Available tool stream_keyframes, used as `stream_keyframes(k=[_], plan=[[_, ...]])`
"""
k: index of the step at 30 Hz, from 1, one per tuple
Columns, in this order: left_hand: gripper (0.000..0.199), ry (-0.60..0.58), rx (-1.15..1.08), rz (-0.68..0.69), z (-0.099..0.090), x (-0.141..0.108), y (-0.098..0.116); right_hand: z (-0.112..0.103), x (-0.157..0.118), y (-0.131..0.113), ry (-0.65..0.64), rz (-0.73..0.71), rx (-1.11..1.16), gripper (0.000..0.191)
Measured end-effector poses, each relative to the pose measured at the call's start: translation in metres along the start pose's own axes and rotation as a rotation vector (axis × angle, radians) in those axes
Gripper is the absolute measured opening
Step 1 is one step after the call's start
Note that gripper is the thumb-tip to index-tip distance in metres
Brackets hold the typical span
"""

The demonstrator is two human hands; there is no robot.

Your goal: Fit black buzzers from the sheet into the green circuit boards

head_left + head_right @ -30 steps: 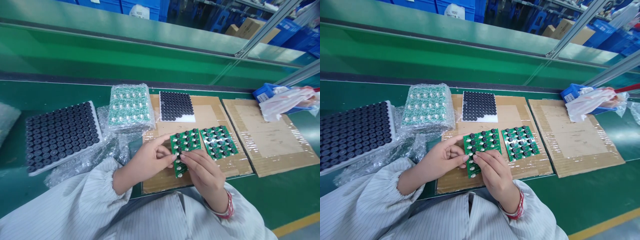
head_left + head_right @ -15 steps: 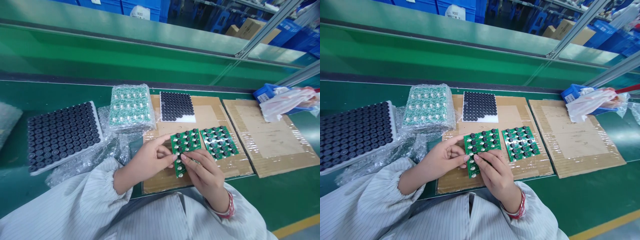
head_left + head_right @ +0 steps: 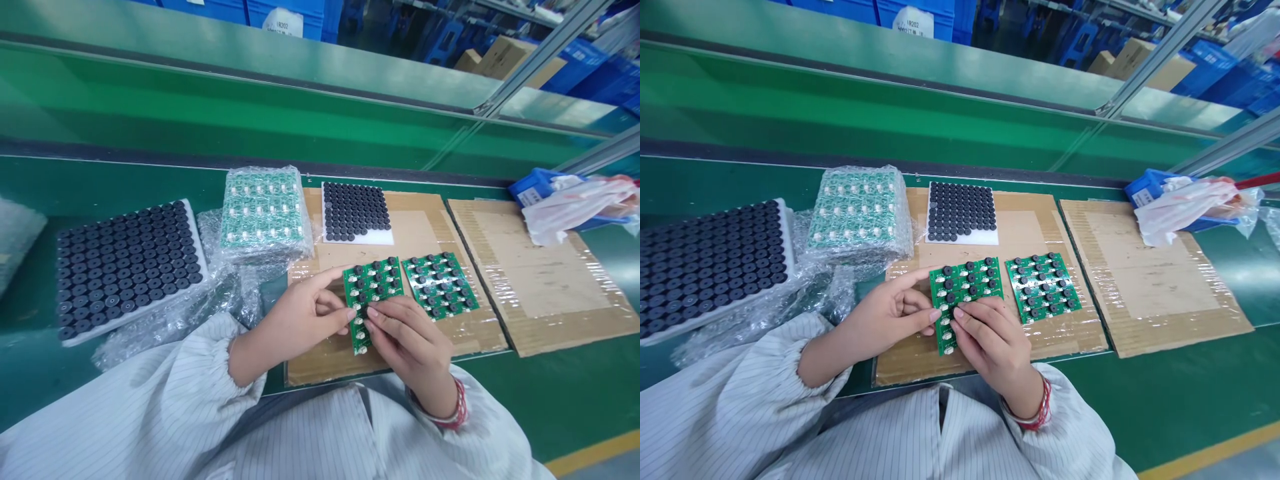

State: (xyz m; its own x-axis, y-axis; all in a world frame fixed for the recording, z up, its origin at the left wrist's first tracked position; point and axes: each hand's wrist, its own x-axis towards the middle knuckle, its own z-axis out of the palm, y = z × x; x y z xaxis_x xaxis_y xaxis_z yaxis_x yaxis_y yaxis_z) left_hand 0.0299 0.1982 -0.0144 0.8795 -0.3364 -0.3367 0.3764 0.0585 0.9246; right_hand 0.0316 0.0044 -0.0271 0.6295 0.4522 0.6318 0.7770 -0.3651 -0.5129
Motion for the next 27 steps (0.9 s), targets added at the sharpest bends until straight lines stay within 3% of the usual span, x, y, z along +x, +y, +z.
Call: stream_keyframes(k=[9, 18, 27], plan=[[0.066, -0.009, 0.002, 0.005, 0.000, 0.000, -0.001, 0.002, 0.000, -0.002, 0.072, 0.080, 0.071, 0.033], [0.063, -0.062, 0.050, 0.074, 0.000, -0.002, -0.001, 0.004, -0.014, -0.008, 0.175, 0.108, -0.041, 0.031], [0.066, -0.105, 0.029, 0.102, 0.000, -0.003, 0.001, 0.007, -0.014, -0.008, 0.203, 0.180, 0.005, 0.029]])
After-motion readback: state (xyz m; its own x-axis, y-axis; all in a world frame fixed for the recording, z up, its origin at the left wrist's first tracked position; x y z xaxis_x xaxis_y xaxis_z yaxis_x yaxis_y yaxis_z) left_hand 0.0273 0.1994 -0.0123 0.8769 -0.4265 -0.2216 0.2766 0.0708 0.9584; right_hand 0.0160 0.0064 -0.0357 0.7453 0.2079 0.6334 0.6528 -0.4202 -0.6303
